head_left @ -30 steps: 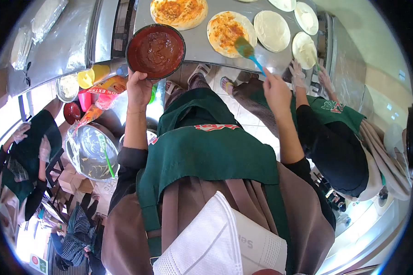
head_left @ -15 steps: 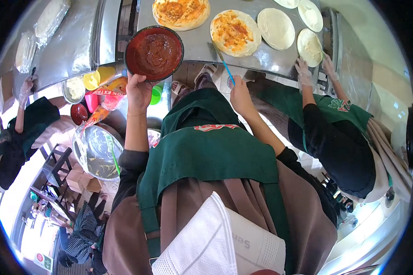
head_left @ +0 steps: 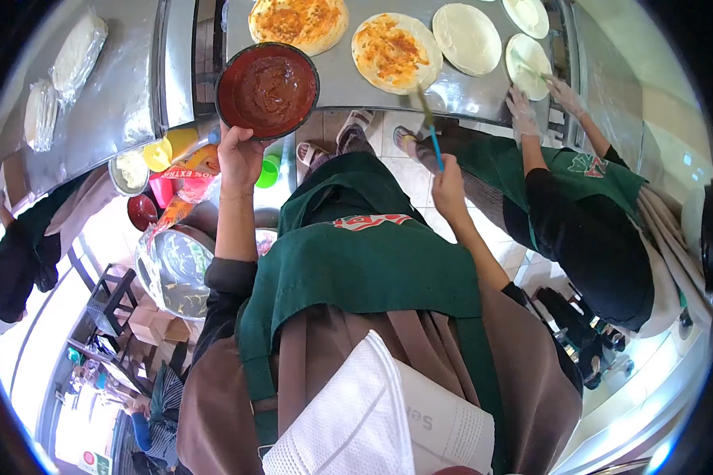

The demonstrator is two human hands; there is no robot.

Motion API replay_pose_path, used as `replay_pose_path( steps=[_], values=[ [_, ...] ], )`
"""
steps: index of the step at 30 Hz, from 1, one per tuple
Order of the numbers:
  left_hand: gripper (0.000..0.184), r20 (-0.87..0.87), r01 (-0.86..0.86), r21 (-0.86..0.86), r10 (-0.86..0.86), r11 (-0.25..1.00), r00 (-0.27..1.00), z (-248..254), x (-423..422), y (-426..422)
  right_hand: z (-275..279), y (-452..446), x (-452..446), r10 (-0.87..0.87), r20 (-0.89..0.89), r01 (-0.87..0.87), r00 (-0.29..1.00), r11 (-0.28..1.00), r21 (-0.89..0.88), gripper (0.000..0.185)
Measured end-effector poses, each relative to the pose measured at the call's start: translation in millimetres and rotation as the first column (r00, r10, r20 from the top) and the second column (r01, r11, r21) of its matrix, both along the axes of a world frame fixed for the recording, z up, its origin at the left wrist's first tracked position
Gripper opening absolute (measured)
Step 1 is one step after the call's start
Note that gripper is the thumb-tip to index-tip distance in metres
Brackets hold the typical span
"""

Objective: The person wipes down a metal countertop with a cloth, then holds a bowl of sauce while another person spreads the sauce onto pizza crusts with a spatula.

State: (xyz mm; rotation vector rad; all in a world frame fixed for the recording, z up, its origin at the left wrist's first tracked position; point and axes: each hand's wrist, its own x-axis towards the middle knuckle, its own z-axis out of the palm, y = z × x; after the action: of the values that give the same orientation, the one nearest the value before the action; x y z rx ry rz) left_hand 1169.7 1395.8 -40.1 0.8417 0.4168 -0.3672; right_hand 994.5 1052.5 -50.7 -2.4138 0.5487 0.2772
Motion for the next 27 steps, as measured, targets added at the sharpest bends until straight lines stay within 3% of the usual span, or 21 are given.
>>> replay_pose_path(
  steps=[4,7,10,12,16,20,22,26,27],
  values=[
    [0.06,0.0,0.025,-0.018,-0.025,1.0,1.0,0,3,-1,12,-16,1,-0.143,0.031,0.144,0.989,0.989,-0.037,0.03],
    [0.063,0.023,0.041,-0.066,-0.039,0.997,0.999,-6,3,0,22,-11,13,-0.127,0.017,0.128,0.992,0.989,-0.072,0.027],
    [0.063,0.023,0.043,-0.078,-0.041,0.996,0.999,-6,4,1,19,-2,23,0.0,0.073,0.01,0.997,0.991,-0.131,0.028],
    [0.063,0.023,0.056,-0.074,-0.054,0.996,0.998,-4,4,2,9,-3,28,0.063,0.014,-0.06,0.998,0.987,-0.149,0.03],
    [0.06,0.004,0.021,-0.007,-0.021,1.0,1.0,-3,3,2,-6,-31,28,0.051,-0.069,-0.067,0.996,0.963,-0.262,0.031],
    [0.059,-0.002,0.006,-0.014,-0.006,1.0,1.0,-6,4,3,-5,-56,29,-0.024,0.048,0.04,0.999,0.931,-0.363,0.027],
    [0.059,0.002,0.01,-0.014,-0.01,1.0,1.0,-5,5,2,-7,-61,32,-0.206,0.039,0.209,0.978,0.972,-0.108,0.025],
    [0.057,-0.019,0.01,-0.011,-0.011,1.0,1.0,-6,8,-2,-21,-46,33,-0.284,0.114,0.274,0.952,0.957,0.095,0.022],
    [0.057,-0.021,0.006,-0.008,-0.006,1.0,1.0,-5,9,-4,-13,-33,38,-0.396,-0.057,0.397,0.917,0.883,0.252,0.022]
  ],
)
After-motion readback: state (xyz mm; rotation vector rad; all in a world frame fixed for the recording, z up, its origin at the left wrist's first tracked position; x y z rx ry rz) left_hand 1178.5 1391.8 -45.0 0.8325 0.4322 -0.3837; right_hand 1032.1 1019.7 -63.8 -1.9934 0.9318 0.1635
